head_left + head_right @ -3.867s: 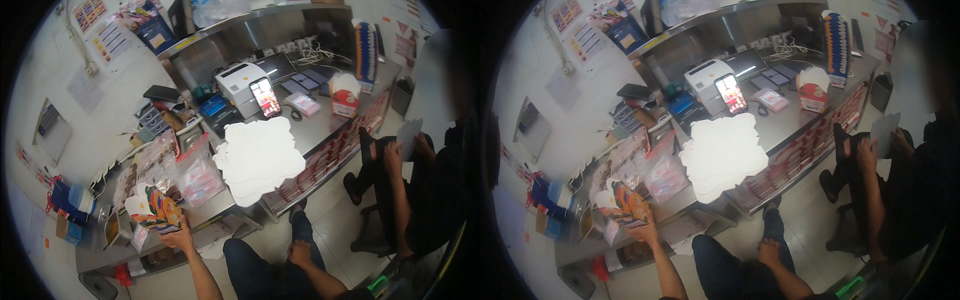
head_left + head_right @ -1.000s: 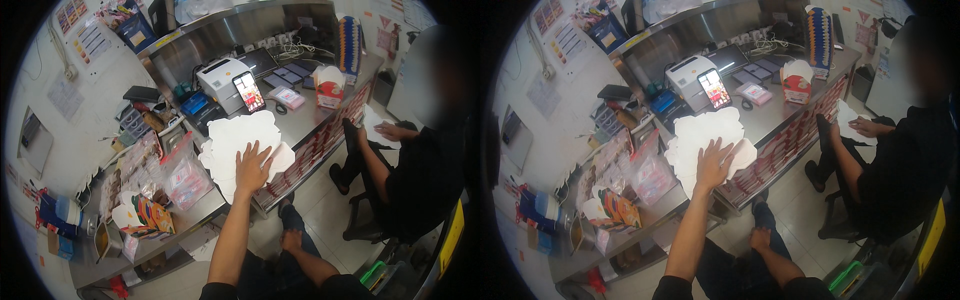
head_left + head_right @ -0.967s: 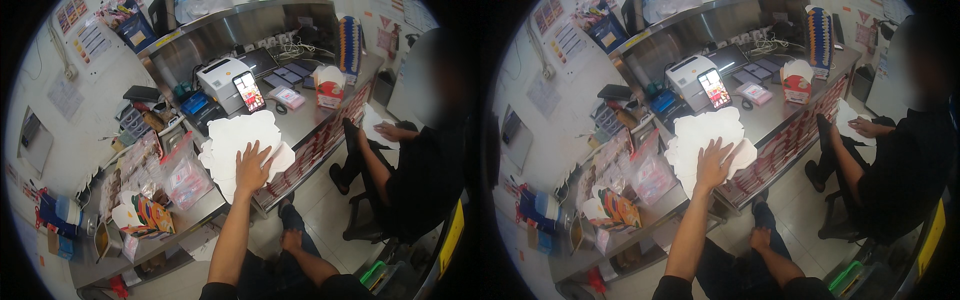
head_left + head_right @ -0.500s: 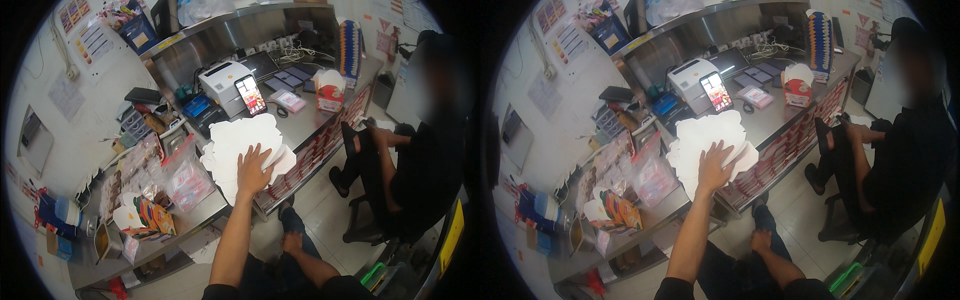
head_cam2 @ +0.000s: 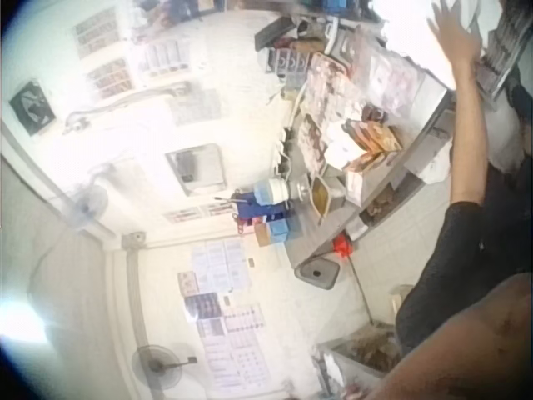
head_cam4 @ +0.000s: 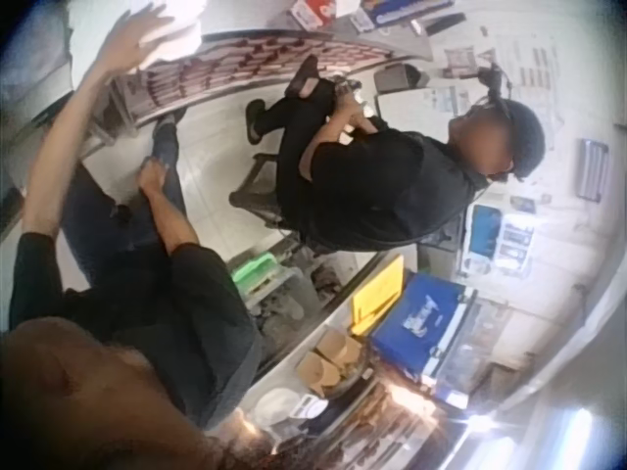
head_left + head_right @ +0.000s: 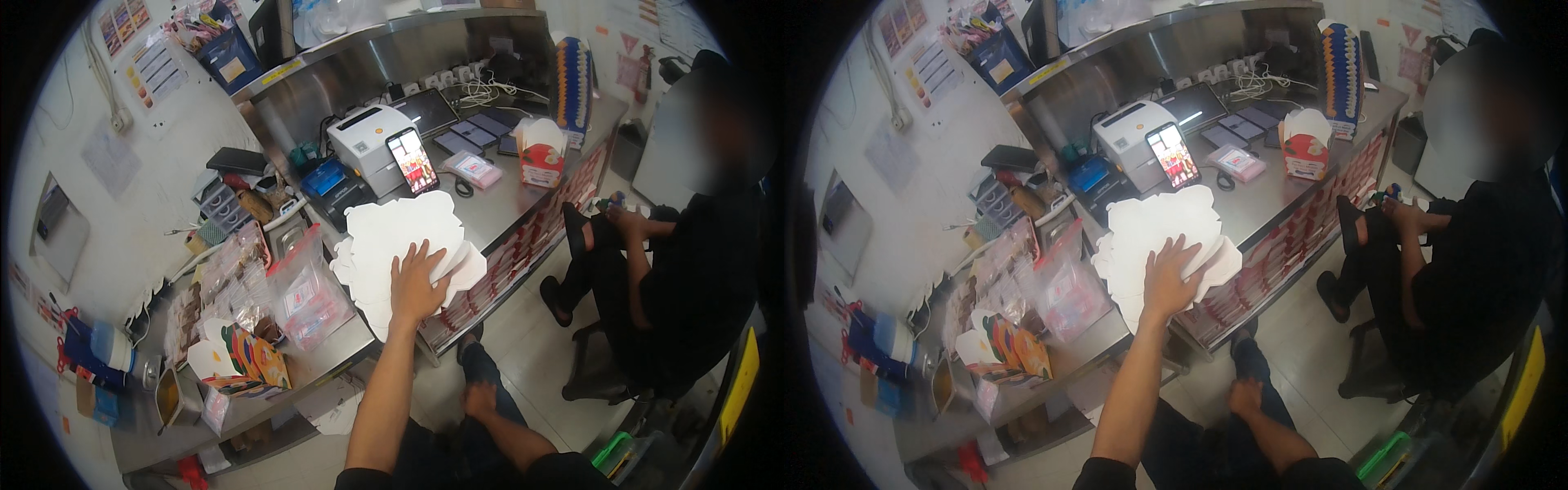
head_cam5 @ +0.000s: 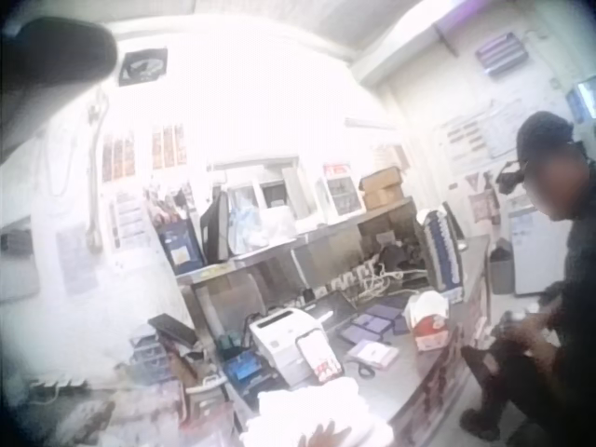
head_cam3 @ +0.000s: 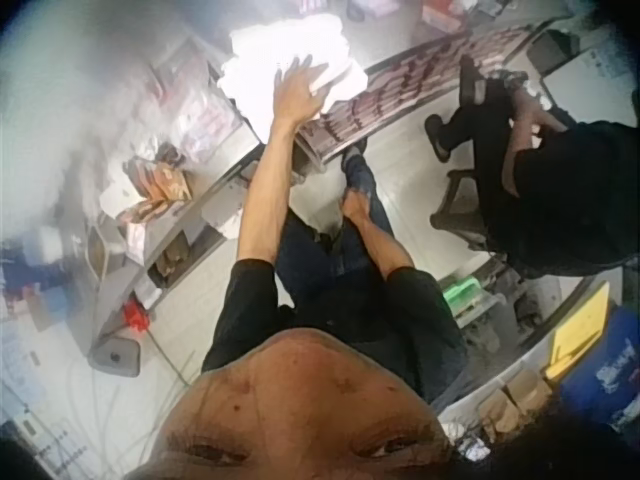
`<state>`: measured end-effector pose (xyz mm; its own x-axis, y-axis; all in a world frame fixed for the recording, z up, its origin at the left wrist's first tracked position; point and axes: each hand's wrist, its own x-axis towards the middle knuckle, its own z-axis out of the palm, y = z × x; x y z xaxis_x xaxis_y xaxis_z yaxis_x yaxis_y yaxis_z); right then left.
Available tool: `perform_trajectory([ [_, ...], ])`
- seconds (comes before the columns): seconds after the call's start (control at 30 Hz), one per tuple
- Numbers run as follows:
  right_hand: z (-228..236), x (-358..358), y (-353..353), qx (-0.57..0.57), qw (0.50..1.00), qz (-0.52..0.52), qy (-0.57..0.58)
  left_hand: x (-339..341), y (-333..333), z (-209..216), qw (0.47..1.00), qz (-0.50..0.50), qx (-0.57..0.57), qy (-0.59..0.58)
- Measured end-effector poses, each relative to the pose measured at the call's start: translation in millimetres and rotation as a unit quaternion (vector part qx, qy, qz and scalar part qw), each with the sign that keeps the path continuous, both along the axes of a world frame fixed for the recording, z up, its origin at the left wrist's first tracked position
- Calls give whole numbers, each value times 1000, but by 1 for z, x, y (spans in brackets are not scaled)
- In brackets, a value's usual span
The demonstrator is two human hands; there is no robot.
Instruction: The person folds flat, colorful paper cutouts into small boxes by hand. They repeatedly pick up a cutout, fold the sides, and place the finished box on the counter. Another person is seated nearby doing the same task.
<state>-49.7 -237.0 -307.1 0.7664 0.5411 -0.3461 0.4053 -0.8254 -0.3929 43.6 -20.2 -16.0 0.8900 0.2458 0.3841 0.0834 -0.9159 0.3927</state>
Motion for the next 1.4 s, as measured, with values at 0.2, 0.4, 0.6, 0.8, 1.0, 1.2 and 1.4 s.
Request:
perform_trajectory([
  [0.2,3,-3,-5,11,1000,-5,-4,-1,-2,-1,1000,-3,-4,-10],
  [0.4,5,0,-2,3,1000,-5,14,0,-1,-2,1000,-2,1,-9],
  [0.6,9,-3,-2,4,1000,-12,-3,0,0,-3,1000,4,18,-1],
  [0.8,11,-1,-1,8,1000,-7,-6,0,0,-1,1000,4,17,-3],
  [1.0,4,-1,-2,16,1000,-8,-1,-1,-1,1,1000,-1,-8,-3],
  [1.2,-5,-3,-4,42,998,-10,-50,-1,-1,-1,1000,0,-7,-9],
  [1.4,-5,-2,-4,42,998,-11,-47,0,-1,-2,1000,2,14,-10],
])
